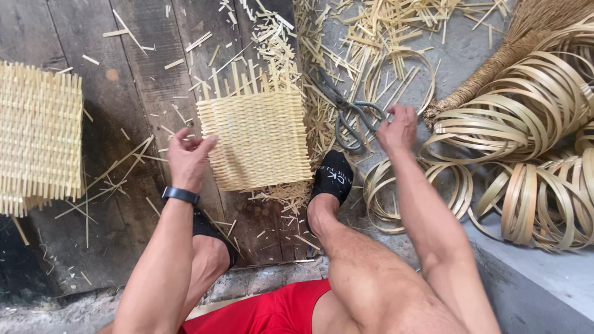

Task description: The person sits on the floor and trims the edge of a round woven bamboo lid with scissors, rotating it over a round wooden form. They fit a thin bamboo rim ring around the lid edge, press the lid onto the form to shape it, and set finished lids onto a stack of woven bamboo panels.

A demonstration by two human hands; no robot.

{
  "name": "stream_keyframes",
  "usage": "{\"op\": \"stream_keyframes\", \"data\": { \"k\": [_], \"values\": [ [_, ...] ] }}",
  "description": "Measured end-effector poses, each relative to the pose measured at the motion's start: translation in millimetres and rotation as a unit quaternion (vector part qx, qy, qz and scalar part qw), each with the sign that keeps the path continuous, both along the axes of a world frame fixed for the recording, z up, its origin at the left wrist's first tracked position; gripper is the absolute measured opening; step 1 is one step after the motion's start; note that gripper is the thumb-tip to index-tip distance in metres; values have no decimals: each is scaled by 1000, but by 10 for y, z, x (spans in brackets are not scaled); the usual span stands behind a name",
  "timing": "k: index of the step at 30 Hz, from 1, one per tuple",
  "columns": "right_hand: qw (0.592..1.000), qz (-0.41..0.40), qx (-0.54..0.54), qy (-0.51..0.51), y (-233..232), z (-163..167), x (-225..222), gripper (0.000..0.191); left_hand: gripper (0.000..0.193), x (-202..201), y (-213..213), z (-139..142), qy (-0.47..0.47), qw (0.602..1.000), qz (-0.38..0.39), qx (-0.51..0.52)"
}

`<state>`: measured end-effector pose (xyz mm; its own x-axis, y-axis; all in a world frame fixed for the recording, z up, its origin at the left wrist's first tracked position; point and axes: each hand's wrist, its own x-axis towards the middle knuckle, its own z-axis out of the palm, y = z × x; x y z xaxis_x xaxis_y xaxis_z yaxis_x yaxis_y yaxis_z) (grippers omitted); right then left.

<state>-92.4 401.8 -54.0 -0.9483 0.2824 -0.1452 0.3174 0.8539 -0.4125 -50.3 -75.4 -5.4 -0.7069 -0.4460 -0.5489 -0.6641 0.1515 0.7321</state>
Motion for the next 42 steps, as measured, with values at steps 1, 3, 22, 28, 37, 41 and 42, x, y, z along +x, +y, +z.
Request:
{"op": "stream_keyframes", "data": {
  "k": [1, 3, 22, 28, 37, 41, 42],
  "values": [
    [995, 68, 73, 7, 161, -7, 36, 26, 82, 6, -23, 27, 27, 999, 13, -16],
    [974, 165, 154, 7, 359, -48, 60, 23, 78, 13, -73, 78, 69, 996, 32, -45],
    [739, 616, 49, 266, -1074, 2726, -261, 17, 41, -532, 989, 1524, 199, 814, 90, 538],
    [875, 376, -232, 197, -1192, 2948, -399, 33, 34, -349, 660, 1575, 223, 765, 144, 587],
    [726, 79, -648, -216, -1639, 2613, -372, 44, 28, -192, 318, 1773, 132, 838, 15, 529],
    [716, 32, -657, -235, -1812, 2411, -319, 47, 32, -253, 279, 1742, 67, 869, 12, 489],
    [724, 20, -652, -226, -1825, 2372, -315, 50, 32, -272, 273, 1724, 68, 877, 15, 476]
  ]
}}
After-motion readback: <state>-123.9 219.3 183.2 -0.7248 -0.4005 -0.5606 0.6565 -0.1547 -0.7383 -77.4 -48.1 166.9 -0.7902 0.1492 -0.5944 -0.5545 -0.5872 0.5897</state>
